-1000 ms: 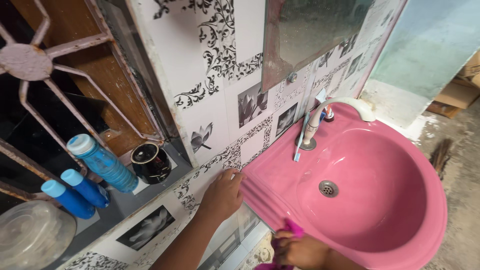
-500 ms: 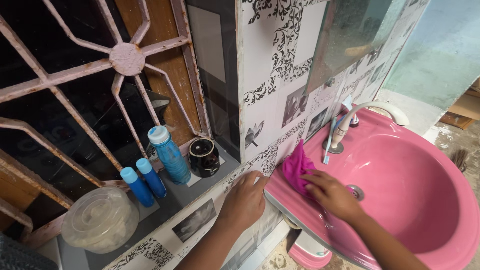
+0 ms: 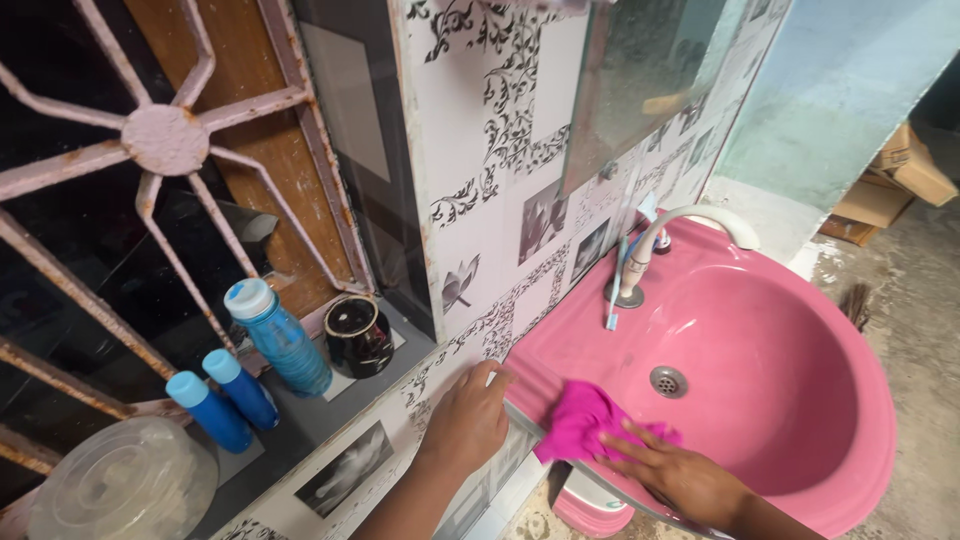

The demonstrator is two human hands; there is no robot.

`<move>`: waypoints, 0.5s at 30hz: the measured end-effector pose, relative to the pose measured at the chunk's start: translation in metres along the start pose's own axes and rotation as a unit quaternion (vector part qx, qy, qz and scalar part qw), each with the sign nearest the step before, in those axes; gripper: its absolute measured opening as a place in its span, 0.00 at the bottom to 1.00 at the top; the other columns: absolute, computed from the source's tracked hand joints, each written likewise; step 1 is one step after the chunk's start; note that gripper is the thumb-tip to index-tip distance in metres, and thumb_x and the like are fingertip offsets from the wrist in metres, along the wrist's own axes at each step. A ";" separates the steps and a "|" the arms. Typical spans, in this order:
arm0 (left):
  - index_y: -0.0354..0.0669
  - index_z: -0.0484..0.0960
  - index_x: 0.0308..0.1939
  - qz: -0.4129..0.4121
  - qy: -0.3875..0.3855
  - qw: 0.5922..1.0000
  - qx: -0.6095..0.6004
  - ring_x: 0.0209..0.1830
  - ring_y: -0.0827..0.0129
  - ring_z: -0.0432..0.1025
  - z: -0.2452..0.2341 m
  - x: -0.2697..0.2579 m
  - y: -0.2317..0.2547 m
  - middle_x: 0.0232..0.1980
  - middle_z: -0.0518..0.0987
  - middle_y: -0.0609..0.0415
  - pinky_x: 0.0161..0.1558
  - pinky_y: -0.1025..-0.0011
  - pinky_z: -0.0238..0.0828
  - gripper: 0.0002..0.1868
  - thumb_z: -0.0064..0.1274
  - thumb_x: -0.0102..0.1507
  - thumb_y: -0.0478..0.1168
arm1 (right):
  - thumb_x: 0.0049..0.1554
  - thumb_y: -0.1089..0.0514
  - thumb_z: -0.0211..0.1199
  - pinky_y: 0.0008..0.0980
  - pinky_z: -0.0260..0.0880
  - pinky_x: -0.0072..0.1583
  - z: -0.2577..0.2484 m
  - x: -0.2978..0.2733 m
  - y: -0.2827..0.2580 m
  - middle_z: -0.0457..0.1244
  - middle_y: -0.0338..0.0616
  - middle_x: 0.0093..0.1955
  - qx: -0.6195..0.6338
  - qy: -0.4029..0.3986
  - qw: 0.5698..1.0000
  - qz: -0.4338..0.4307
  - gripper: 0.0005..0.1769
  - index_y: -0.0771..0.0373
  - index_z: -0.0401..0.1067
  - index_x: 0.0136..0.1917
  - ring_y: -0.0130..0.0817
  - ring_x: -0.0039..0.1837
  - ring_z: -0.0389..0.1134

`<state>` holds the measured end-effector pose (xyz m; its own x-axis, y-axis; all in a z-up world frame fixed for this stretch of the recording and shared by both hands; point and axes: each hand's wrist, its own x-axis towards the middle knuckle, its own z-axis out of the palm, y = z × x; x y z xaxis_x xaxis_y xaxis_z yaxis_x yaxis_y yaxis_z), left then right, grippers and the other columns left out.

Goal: The person organizes toiletries on a tiled shelf, then wipes the pink sink and surrounding tiled wall with a pink cloth. They rinse the cloth under the tap and continue wiping the wall tiles and sink area.

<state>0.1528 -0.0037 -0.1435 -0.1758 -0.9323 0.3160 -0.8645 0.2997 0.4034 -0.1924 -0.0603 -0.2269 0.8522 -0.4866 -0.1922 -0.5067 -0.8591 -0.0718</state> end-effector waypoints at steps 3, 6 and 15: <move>0.38 0.77 0.57 -0.010 -0.008 1.000 -0.001 0.63 0.53 0.68 0.001 0.008 0.002 0.63 0.71 0.46 0.60 0.58 0.68 0.22 0.53 0.58 0.33 | 0.55 0.62 0.57 0.44 0.54 0.71 -0.014 -0.047 0.018 0.52 0.41 0.78 0.050 -0.013 0.999 -0.011 0.31 0.52 0.66 0.72 0.46 0.78 0.50; 0.37 0.77 0.58 -0.011 -0.005 1.000 0.006 0.64 0.54 0.68 0.000 0.009 0.002 0.64 0.72 0.46 0.60 0.58 0.68 0.22 0.52 0.59 0.33 | 0.53 0.59 0.58 0.40 0.64 0.65 -0.046 -0.044 0.034 0.63 0.41 0.65 0.111 -0.065 0.985 0.115 0.23 0.51 0.74 0.62 0.43 0.65 0.63; 0.37 0.76 0.58 -0.015 0.000 1.000 0.014 0.64 0.54 0.68 0.002 0.021 0.001 0.61 0.73 0.46 0.61 0.59 0.68 0.23 0.52 0.59 0.33 | 0.58 0.47 0.56 0.43 0.56 0.73 -0.049 0.149 0.003 0.58 0.59 0.72 0.296 0.332 0.874 0.197 0.31 0.57 0.62 0.73 0.53 0.73 0.59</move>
<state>0.1470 -0.0229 -0.1380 -0.1498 -0.9407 0.3044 -0.8826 0.2660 0.3877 -0.0610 -0.1428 -0.2080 0.3848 -0.8795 0.2801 -0.5890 -0.4677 -0.6590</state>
